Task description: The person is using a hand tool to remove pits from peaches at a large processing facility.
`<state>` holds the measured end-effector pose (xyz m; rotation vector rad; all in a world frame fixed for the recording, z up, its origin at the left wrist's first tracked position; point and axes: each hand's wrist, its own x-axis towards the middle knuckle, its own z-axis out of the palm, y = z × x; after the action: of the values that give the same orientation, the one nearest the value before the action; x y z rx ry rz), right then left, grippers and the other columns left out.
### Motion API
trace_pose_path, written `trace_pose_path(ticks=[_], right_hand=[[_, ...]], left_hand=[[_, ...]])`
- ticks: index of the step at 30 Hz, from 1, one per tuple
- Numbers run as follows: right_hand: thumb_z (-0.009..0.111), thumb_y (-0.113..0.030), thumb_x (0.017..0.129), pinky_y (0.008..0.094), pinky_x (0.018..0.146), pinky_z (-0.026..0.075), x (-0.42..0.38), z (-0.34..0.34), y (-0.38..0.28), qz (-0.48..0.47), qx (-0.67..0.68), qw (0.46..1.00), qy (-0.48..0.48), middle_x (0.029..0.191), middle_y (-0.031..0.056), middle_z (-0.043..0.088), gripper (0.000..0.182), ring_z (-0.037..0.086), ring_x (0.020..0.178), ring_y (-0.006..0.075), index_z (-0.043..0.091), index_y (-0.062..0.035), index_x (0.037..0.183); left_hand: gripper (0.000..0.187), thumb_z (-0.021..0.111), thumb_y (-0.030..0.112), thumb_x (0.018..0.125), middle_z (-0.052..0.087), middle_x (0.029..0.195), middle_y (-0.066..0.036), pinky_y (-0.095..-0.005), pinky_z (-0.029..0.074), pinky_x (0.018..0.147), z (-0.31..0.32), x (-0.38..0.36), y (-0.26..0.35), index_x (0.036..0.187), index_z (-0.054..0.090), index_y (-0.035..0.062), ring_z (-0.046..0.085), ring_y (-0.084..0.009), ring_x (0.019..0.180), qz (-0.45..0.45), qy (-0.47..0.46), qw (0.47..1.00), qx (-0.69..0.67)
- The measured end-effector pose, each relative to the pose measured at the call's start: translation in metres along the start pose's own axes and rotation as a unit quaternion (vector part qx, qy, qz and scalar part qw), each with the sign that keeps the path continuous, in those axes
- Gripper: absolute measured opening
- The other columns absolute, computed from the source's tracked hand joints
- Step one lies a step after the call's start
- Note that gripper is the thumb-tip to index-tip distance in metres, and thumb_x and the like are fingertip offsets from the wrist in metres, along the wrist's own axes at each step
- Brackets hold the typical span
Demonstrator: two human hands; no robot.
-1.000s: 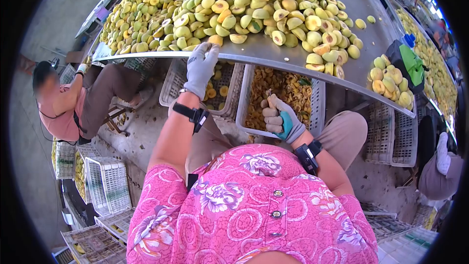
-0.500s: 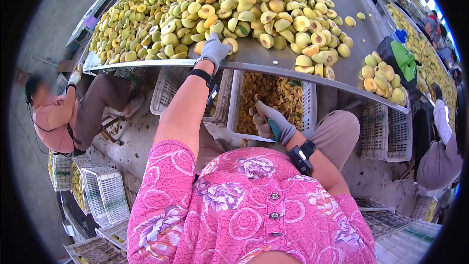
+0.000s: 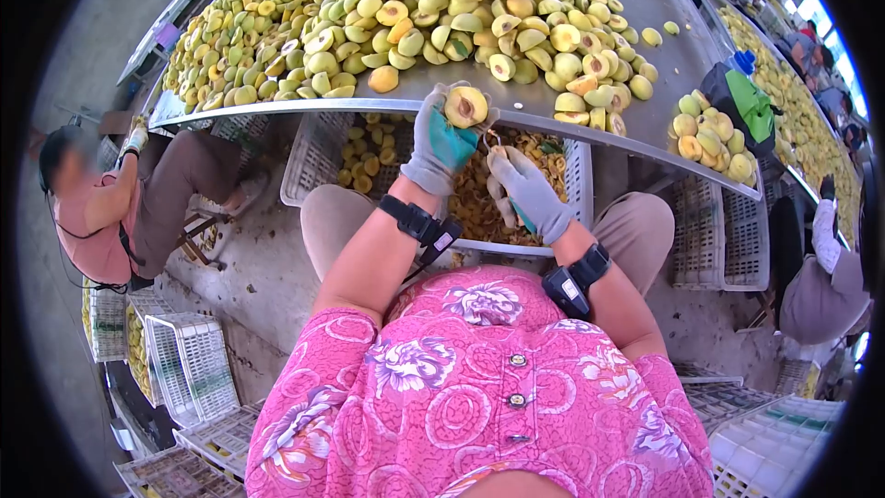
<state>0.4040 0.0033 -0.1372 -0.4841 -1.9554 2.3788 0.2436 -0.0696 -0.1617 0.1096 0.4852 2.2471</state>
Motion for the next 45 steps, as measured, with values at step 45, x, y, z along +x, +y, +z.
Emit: trace_pose_path(ticks=[45], right_hand=[[0.047,-0.045,0.096,0.0253,0.033,0.031,-0.018,0.006,0.001,0.072,0.027,0.995,-0.056,0.059,-0.0004,0.046,0.032,0.038,0.037,0.0100,0.042,-0.0161,0.107]], left_hand=[[0.051,0.042,0.047,0.098,0.064,0.083,-0.010,-0.0301,0.050,0.060,0.021,-0.042,-0.024,0.085,0.060,0.0016,0.059,-0.0178,0.070,0.067,0.028,0.944,0.322]])
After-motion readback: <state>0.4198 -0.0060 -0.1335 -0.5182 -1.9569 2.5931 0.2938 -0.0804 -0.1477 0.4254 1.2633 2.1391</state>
